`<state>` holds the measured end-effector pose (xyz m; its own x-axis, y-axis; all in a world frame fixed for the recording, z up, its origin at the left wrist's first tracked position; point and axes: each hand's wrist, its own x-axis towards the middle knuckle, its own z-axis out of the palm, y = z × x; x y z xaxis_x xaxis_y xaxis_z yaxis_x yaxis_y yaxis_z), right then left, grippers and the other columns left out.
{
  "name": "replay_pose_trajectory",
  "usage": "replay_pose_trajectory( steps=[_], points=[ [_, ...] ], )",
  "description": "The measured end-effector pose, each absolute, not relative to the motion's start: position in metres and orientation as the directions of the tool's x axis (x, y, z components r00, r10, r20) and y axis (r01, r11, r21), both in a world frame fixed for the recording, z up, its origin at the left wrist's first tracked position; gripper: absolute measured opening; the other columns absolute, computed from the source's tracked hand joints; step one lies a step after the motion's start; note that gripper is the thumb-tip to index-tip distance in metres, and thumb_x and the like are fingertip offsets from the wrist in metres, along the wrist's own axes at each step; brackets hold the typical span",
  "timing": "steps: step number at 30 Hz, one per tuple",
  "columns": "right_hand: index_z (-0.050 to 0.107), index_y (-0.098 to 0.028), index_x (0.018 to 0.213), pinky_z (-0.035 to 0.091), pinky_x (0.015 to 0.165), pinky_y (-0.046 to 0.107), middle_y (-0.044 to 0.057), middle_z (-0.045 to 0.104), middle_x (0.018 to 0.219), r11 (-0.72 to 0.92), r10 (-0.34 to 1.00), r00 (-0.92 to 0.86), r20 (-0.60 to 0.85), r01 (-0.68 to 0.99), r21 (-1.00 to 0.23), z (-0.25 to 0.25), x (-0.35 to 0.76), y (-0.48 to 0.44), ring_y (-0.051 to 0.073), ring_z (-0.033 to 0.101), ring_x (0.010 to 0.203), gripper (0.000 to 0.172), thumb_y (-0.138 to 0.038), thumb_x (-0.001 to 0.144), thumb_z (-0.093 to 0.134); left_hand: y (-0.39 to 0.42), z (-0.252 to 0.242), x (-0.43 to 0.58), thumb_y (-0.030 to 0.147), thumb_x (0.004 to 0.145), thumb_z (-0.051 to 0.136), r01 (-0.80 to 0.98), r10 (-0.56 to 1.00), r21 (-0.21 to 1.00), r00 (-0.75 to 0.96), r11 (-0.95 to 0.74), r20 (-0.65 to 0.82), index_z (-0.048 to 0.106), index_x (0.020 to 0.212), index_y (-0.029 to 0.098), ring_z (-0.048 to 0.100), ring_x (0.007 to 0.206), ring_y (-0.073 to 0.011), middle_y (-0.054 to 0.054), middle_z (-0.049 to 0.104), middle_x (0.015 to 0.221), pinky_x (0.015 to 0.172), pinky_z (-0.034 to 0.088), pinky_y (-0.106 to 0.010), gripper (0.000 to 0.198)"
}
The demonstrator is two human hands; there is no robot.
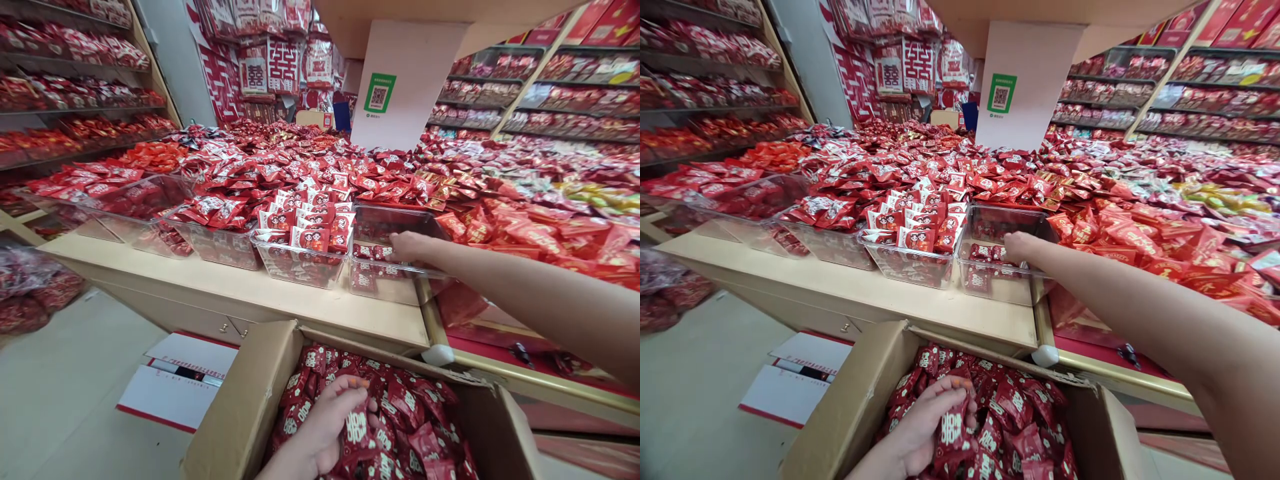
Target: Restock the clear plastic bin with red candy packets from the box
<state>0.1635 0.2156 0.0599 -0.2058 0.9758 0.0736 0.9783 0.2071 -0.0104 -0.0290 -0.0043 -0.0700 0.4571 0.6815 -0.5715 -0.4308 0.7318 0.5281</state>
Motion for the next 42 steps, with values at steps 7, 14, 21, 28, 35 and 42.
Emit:
replay_pose_trajectory(
  steps=[7,14,21,28,35,42],
  points=[
    [0.055,-0.019,0.081,0.04,0.059,0.025,0.004,0.06,0.071,0.336,0.932,-0.273,0.238,0.897,-0.286,0.113,0.142,0.1,0.016,0.057,0.066,0.022,-0.038,0.076,0.047,0.003,-0.058,-0.037,0.014,0.068,0.06,-0.7,0.879,0.554,0.238,0.45,-0.413,0.049,0.098,0.021,0.058,0.093,-0.0206,-0.003,0.064,0.09,0.077,0.043,-0.034,0.033],
    [0.045,-0.018,0.086,0.045,0.053,0.026,-0.001,0.056,0.066,-0.243,0.922,-0.29,-0.257,0.082,-0.966,-0.011,0.123,-0.014,0.013,0.056,0.057,0.035,-0.047,0.069,0.055,-0.005,-0.014,-0.009,0.015,0.074,0.057,-0.685,0.986,0.71,0.13,0.165,-0.104,0.047,0.1,0.023,0.047,0.11,-0.0172,-0.004,0.059,0.107,0.097,0.028,-0.032,0.029],
    [0.043,-0.018,0.073,0.042,0.049,0.022,-0.005,0.053,0.054,-0.18,0.979,-0.131,-0.154,-0.221,-0.958,-0.013,0.137,-0.028,0.008,0.049,0.046,0.028,-0.039,0.067,0.061,-0.015,-0.007,0.002,0.02,0.075,0.057,-0.636,0.925,0.677,0.319,0.371,-0.208,0.052,0.101,0.019,0.056,0.096,-0.0194,-0.006,0.061,0.102,0.086,0.039,-0.036,0.027],
    [0.044,-0.02,0.103,0.041,0.078,0.037,0.008,0.055,0.1,0.318,0.948,-0.165,0.272,0.456,-0.831,-0.018,0.144,-0.039,0.02,0.05,0.091,0.039,-0.031,0.069,0.059,-0.025,-0.021,0.01,0.024,0.072,0.061,-0.516,0.945,0.796,0.245,0.317,-0.218,0.059,0.09,0.015,0.058,0.08,-0.0152,-0.004,0.064,0.085,0.074,0.045,-0.027,0.021],
    [0.054,-0.017,0.099,0.039,0.072,0.037,0.007,0.059,0.081,0.574,0.785,-0.408,0.467,0.762,-0.3,0.057,0.155,-0.003,0.021,0.049,0.08,0.028,-0.023,0.072,0.053,-0.021,-0.011,-0.008,0.034,0.078,0.049,-0.351,0.963,0.919,0.255,0.18,-0.091,0.05,0.104,0.02,0.058,0.077,-0.0148,-0.004,0.061,0.09,0.07,0.046,-0.029,0.029],
    [0.059,-0.016,0.099,0.038,0.073,0.034,0.008,0.061,0.088,0.209,0.957,-0.2,0.211,0.978,-0.018,0.121,0.189,0.149,0.023,0.052,0.082,0.04,-0.031,0.062,0.061,-0.006,-0.056,-0.056,0.026,0.07,0.054,0.419,0.951,0.908,0.284,-0.007,-0.123,0.06,0.086,0.018,0.057,0.076,-0.0176,-0.004,0.061,0.084,0.069,0.044,-0.028,0.018]
  ],
)
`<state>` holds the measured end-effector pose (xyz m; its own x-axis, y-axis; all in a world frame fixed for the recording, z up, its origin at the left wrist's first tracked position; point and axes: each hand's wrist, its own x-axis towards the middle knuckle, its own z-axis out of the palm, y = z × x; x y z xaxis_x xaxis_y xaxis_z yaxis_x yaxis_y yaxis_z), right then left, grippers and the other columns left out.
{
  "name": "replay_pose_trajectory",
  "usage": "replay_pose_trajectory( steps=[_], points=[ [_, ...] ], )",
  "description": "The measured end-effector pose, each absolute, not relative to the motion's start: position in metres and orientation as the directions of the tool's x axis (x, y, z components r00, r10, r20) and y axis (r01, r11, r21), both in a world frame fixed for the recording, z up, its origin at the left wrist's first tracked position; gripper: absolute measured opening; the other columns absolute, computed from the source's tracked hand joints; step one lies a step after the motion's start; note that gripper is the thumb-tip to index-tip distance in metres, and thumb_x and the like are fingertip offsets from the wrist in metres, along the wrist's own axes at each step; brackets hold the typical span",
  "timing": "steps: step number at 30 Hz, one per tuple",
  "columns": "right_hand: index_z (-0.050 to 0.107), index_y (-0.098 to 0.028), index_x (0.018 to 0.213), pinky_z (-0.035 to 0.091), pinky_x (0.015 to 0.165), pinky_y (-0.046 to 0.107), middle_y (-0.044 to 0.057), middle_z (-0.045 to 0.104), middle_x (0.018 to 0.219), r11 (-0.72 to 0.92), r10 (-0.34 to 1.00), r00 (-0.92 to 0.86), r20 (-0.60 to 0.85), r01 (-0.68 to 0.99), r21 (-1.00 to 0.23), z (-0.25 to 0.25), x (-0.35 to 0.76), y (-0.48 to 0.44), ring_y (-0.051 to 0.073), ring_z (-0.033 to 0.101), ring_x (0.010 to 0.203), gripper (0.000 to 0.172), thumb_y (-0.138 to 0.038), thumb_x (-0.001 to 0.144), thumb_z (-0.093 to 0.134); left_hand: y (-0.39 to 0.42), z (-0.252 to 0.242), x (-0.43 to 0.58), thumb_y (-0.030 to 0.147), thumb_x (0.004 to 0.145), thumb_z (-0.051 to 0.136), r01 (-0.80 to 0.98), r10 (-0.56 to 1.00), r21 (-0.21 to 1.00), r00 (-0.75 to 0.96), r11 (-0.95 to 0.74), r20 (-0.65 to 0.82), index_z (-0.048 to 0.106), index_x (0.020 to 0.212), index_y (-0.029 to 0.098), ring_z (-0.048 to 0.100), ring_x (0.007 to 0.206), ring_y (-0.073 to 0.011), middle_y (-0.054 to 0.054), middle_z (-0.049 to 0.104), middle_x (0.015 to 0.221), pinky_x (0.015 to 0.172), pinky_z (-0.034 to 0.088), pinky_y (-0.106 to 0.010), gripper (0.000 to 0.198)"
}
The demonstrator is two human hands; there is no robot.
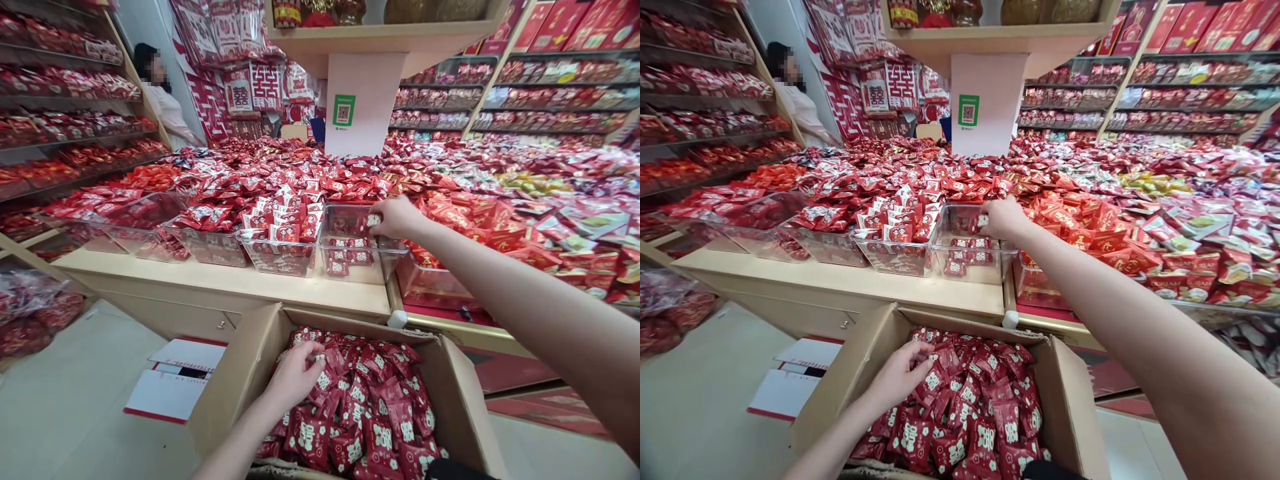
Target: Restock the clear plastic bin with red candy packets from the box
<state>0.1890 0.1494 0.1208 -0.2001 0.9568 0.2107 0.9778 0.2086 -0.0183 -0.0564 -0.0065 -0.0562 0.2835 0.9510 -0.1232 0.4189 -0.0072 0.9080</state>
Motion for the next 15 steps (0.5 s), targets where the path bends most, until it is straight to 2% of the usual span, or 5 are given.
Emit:
replay_pose_trajectory(
  steps=[3,7,9,13,15],
  points=[
    [0.061,-0.016,0.096,0.04,0.063,0.027,0.006,0.062,0.088,0.256,0.949,-0.242,-0.201,0.966,0.045,0.098,0.183,0.186,0.02,0.055,0.075,0.046,-0.029,0.052,0.067,-0.012,-0.072,-0.064,0.025,0.072,0.05,0.447,0.95,0.894,0.278,0.002,-0.141,0.058,0.088,0.019,0.057,0.077,-0.017,-0.003,0.062,0.084,0.071,0.044,-0.027,0.019],
    [0.063,-0.015,0.083,0.04,0.055,0.025,0.004,0.062,0.072,0.297,0.816,-0.284,-0.503,0.953,-0.057,0.065,0.174,0.198,0.018,0.056,0.064,0.042,-0.034,0.046,0.07,-0.018,-0.073,-0.067,0.025,0.072,0.048,0.416,0.942,0.908,0.285,0.044,-0.176,0.057,0.088,0.017,0.057,0.076,-0.0163,-0.004,0.061,0.084,0.068,0.045,-0.026,0.02],
    [0.063,-0.014,0.077,0.04,0.054,0.025,0.002,0.06,0.063,0.264,0.787,-0.283,-0.549,0.958,-0.116,0.054,0.174,0.2,0.016,0.055,0.06,0.038,-0.035,0.046,0.07,-0.018,-0.072,-0.068,0.024,0.073,0.047,0.422,0.941,0.906,0.291,0.033,-0.17,0.057,0.087,0.018,0.057,0.074,-0.0159,-0.004,0.06,0.084,0.067,0.045,-0.026,0.019],
    [0.061,-0.012,0.066,0.04,0.054,0.027,0.002,0.054,0.052,0.192,0.828,-0.207,-0.522,0.978,-0.084,0.043,0.178,0.204,0.017,0.054,0.057,0.026,-0.031,0.05,0.068,-0.014,-0.07,-0.071,0.023,0.074,0.045,0.49,0.961,0.868,0.269,-0.083,-0.06,0.058,0.086,0.02,0.055,0.08,-0.0173,-0.003,0.059,0.086,0.075,0.043,-0.03,0.018],
    [0.061,-0.011,0.062,0.04,0.054,0.027,0.002,0.053,0.05,0.196,0.843,-0.23,-0.486,0.973,-0.12,0.04,0.18,0.206,0.017,0.053,0.057,0.021,-0.029,0.053,0.067,-0.011,-0.07,-0.071,0.022,0.074,0.046,0.519,0.963,0.844,0.27,-0.136,-0.011,0.058,0.087,0.021,0.054,0.085,-0.0187,-0.004,0.058,0.089,0.08,0.041,-0.032,0.018]
  ],
)
